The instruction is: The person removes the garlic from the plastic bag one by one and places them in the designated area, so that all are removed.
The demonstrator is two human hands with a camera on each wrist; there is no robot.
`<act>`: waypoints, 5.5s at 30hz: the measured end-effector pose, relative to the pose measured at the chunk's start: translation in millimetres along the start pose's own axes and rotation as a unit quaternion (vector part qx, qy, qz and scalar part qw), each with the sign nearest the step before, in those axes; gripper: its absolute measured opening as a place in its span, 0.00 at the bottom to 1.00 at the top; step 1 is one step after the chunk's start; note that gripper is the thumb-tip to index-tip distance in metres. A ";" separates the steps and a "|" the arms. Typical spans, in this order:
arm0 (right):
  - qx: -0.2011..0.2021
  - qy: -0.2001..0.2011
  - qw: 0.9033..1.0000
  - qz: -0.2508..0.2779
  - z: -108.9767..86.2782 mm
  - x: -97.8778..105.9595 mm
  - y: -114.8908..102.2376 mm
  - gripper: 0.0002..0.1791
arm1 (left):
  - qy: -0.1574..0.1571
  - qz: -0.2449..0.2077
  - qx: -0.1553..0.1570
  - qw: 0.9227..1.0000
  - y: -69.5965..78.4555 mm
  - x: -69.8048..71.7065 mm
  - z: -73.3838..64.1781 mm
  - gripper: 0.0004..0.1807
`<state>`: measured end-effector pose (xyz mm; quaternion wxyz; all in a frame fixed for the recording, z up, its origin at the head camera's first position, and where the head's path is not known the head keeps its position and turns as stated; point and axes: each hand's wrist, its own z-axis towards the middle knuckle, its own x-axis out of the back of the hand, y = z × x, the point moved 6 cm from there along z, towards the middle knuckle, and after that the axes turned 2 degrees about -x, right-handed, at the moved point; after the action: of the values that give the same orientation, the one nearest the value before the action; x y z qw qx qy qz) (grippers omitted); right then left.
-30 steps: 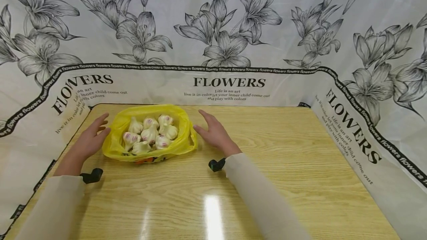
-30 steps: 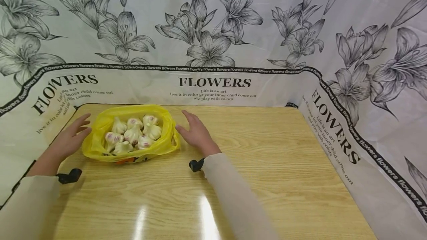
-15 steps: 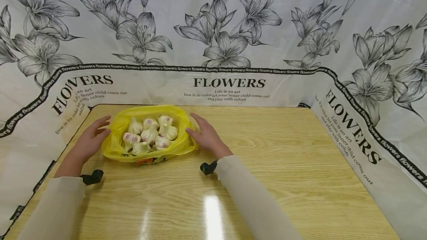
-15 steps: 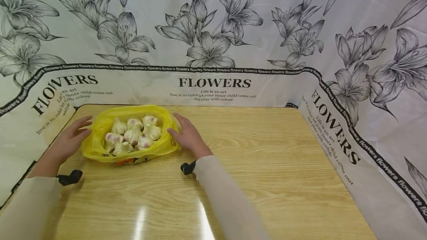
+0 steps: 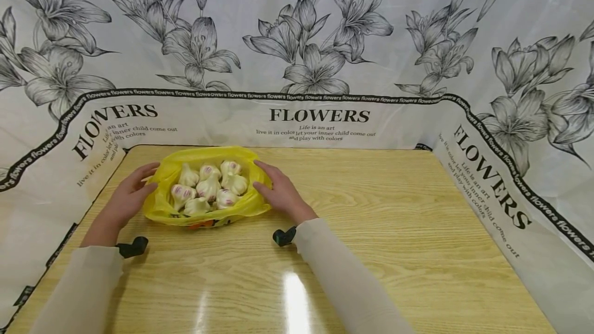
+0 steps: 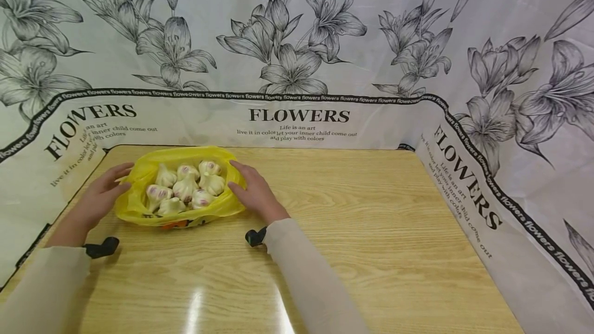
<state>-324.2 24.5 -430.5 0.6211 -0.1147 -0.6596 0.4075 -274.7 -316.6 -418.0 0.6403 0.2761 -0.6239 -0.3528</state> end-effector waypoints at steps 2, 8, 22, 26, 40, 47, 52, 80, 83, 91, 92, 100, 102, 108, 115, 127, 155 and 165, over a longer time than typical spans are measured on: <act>0.001 -0.002 1.000 -0.001 0.3 -1.3 -0.3 0.31 | 0.004 -0.002 -0.001 1.000 0.7 -0.9 -0.2 0.30; -0.008 -0.012 1.000 -0.004 1.5 -5.5 0.1 0.30 | 0.010 -0.013 0.011 1.000 -3.0 -4.0 1.6 0.28; -0.032 -0.009 0.999 0.015 -1.4 -5.5 3.2 0.31 | 0.017 -0.037 0.019 0.999 -4.6 -13.3 1.2 0.27; -0.035 -0.010 0.999 0.020 -2.1 -5.5 4.3 0.31 | 0.025 -0.039 0.017 0.999 -4.3 -16.2 2.4 0.28; -0.087 0.052 0.992 0.070 -9.5 2.6 19.3 0.30 | 0.049 -0.064 0.005 0.997 1.9 -29.2 6.0 0.31; -0.101 0.072 0.987 0.098 -15.1 13.9 27.0 0.29 | 0.060 -0.044 0.004 0.997 10.4 -35.7 7.2 0.30; -0.104 0.097 0.986 0.087 -19.0 25.2 34.4 0.26 | 0.075 -0.036 0.003 0.997 16.8 -42.3 9.6 0.28; -0.163 0.123 0.975 0.082 -57.6 88.6 82.6 0.24 | 0.068 -0.079 -0.011 0.995 58.3 -102.8 28.4 0.23; -0.170 0.128 0.974 0.077 -64.1 96.5 88.8 0.24 | 0.064 -0.080 -0.021 0.994 62.9 -112.2 32.1 0.23; -0.177 0.126 0.974 0.070 -75.4 112.6 100.1 0.24 | 0.068 -0.094 -0.024 0.993 74.1 -132.8 37.3 0.22; -0.178 0.127 0.973 0.069 -76.4 114.7 101.4 0.24 | 0.067 -0.095 -0.024 0.993 75.8 -134.9 37.4 0.22; -0.177 0.131 0.973 0.064 -85.8 127.2 111.1 0.24 | 0.051 -0.102 -0.033 0.993 84.5 -148.9 38.2 0.22; -0.176 0.132 0.973 0.061 -87.9 129.4 113.5 0.24 | 0.047 -0.102 -0.036 0.993 86.9 -151.9 37.7 0.22; -0.174 0.136 0.973 0.059 -92.1 135.3 118.5 0.24 | 0.039 -0.102 -0.025 0.994 89.9 -159.3 36.6 0.22; -0.165 0.134 0.974 0.080 -93.3 131.4 119.8 0.23 | 0.037 -0.089 -0.012 0.995 90.8 -162.9 37.0 0.25; -0.129 0.097 0.981 0.104 -86.6 117.1 116.4 0.26 | 0.006 -0.038 -0.051 0.998 100.2 -171.1 43.1 0.26; -0.159 0.095 0.974 0.130 -86.4 111.6 123.5 0.30 | -0.009 -0.104 -0.033 0.994 83.3 -173.8 45.2 0.32; -0.151 0.103 0.978 0.098 -84.9 115.9 116.5 0.27 | 0.016 -0.075 -0.078 0.994 89.4 -171.8 43.6 0.36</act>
<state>-311.4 208.9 -434.5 0.6182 -0.3124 -0.6318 0.3480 -303.8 -122.5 -447.8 0.6420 0.2767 -0.5613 -0.4430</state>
